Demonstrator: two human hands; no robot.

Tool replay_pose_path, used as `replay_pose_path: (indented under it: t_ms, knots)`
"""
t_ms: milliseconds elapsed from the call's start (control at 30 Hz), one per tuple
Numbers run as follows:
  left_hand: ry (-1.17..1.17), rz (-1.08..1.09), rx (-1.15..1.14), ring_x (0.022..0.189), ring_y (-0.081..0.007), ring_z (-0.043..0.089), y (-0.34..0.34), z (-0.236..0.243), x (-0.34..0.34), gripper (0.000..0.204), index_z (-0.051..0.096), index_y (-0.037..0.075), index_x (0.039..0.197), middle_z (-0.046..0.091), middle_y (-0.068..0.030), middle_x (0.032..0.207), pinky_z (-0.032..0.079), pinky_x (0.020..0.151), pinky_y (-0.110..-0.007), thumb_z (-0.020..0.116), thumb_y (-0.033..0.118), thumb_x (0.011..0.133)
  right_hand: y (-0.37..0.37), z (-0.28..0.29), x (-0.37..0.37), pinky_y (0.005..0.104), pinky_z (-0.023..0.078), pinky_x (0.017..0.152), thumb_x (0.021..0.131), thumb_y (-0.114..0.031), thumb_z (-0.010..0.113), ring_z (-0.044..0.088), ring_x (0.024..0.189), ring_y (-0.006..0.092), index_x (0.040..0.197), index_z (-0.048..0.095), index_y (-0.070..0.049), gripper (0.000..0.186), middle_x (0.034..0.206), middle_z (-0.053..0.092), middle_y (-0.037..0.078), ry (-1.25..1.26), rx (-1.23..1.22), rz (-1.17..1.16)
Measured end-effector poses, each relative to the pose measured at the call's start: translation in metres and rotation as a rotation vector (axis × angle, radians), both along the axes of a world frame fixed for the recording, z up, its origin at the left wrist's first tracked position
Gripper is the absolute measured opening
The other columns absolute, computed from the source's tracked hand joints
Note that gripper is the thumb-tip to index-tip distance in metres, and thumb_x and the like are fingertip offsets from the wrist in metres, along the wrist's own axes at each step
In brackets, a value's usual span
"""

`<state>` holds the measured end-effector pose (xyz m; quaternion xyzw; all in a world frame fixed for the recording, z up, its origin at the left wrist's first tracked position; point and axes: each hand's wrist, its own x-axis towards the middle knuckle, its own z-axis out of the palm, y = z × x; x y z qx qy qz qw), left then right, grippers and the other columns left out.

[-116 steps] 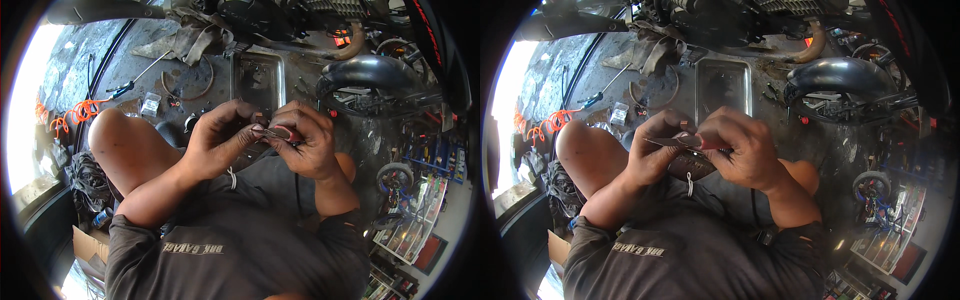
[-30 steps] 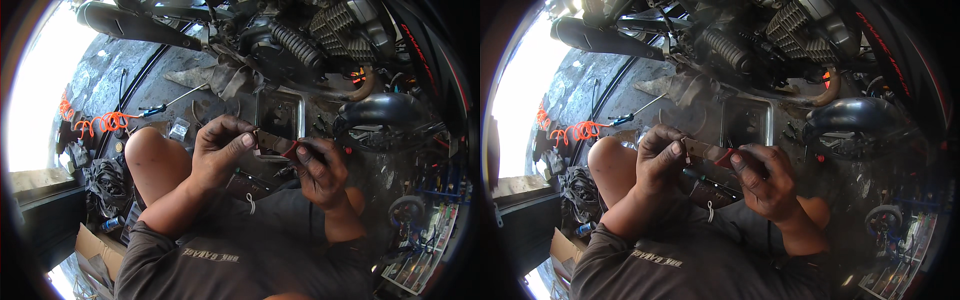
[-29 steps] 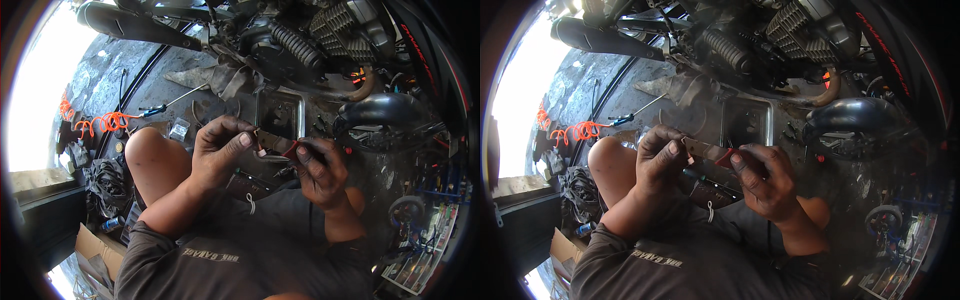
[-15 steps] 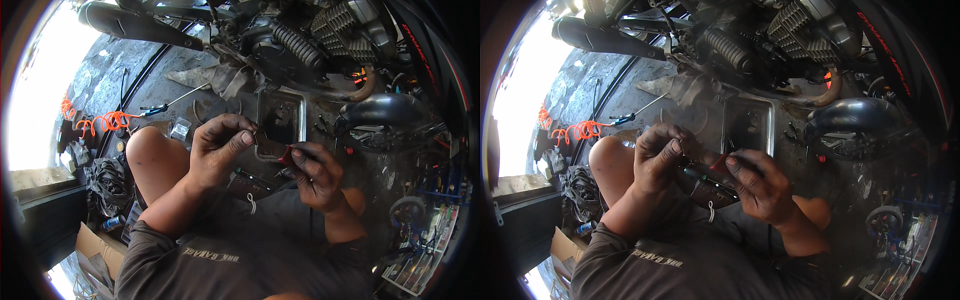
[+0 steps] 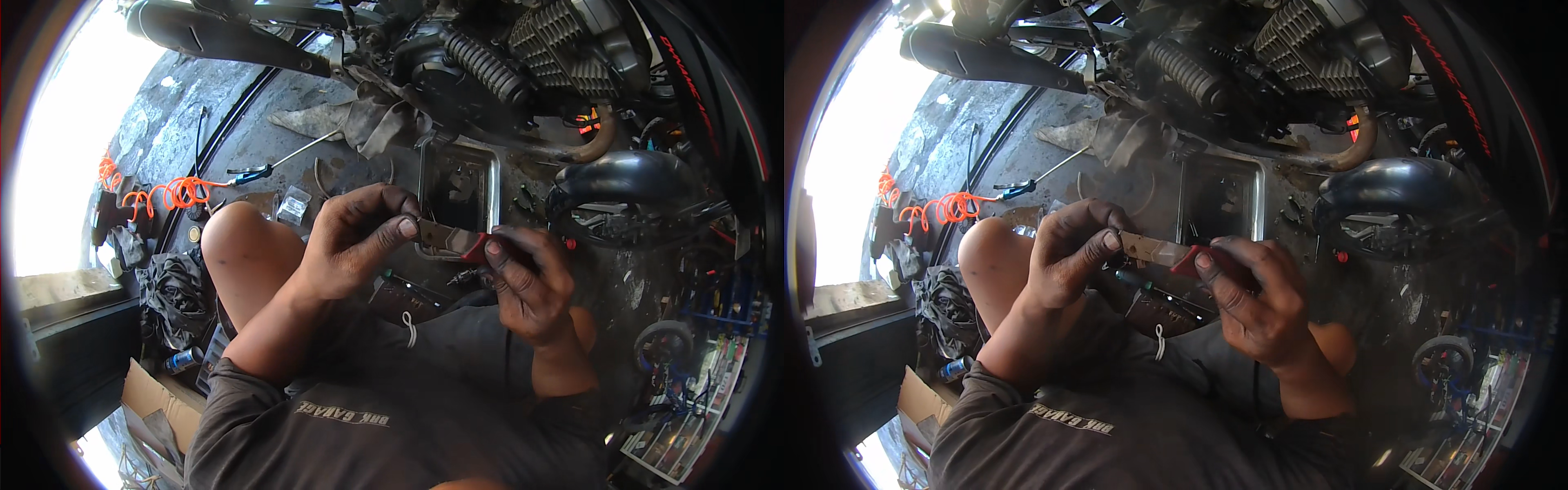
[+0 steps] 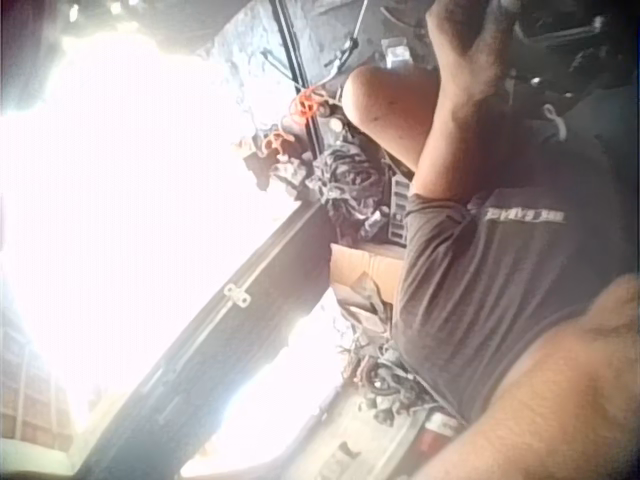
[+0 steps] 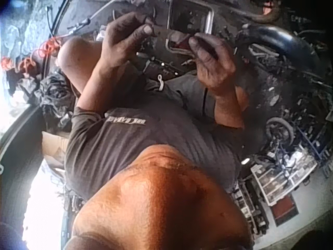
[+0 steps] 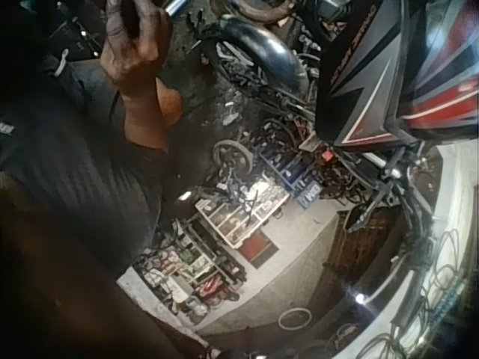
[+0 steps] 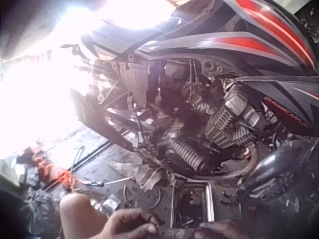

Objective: The person assembles a motorcycle starter motor by hand, inserting internal components and wires into the housing, using a screwdriver to secure parts, and stripping a wire with a utility knife.

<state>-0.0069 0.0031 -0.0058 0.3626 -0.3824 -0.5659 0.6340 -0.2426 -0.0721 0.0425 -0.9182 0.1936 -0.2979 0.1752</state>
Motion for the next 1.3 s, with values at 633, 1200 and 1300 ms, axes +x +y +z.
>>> replay_pose_path:
  t_ms: [633, 1200, 1300]
  knots:
    - [0.04, 0.006, 0.0, 0.094, -0.0134, 0.059, -0.002, 0.003, -0.015, 0.012, 0.058, -0.002, 0.102, 0.063, -0.007, 0.097, 0.046, 0.086, -0.029, 0.06, 0.007, 0.094, 0.008, -0.01, -0.01, 0.0283, 0.054, 0.064, 0.087, 0.002, 0.064, 0.066, 0.073, 0.0156, 0.11, 0.062, 0.004, 0.023, 0.09, 0.067, 0.011, -0.092, 0.771, -0.063]
    - [0.023, 0.248, -0.283, 0.091, -0.0168, 0.06, -0.007, -0.012, -0.017, 0.014, 0.048, 0.0, 0.103, 0.061, -0.0134, 0.101, 0.049, 0.082, -0.031, 0.057, -0.003, 0.093, -0.003, -0.006, -0.007, 0.0306, 0.057, 0.071, 0.084, 0.003, 0.069, 0.069, 0.089, 0.0215, 0.116, 0.061, 0.002, 0.034, 0.103, 0.067, 0.016, -0.104, 0.408, 0.006]
    - [0.116, 0.269, -0.24, 0.089, -0.0166, 0.061, -0.009, -0.014, -0.019, 0.016, 0.049, 0.001, 0.104, 0.06, -0.0116, 0.101, 0.049, 0.081, -0.031, 0.059, -0.004, 0.092, -0.003, -0.003, -0.005, 0.0304, 0.057, 0.072, 0.083, 0.003, 0.07, 0.069, 0.091, 0.0215, 0.117, 0.061, 0.002, 0.035, 0.103, 0.066, 0.016, -0.091, 0.384, 0.016]
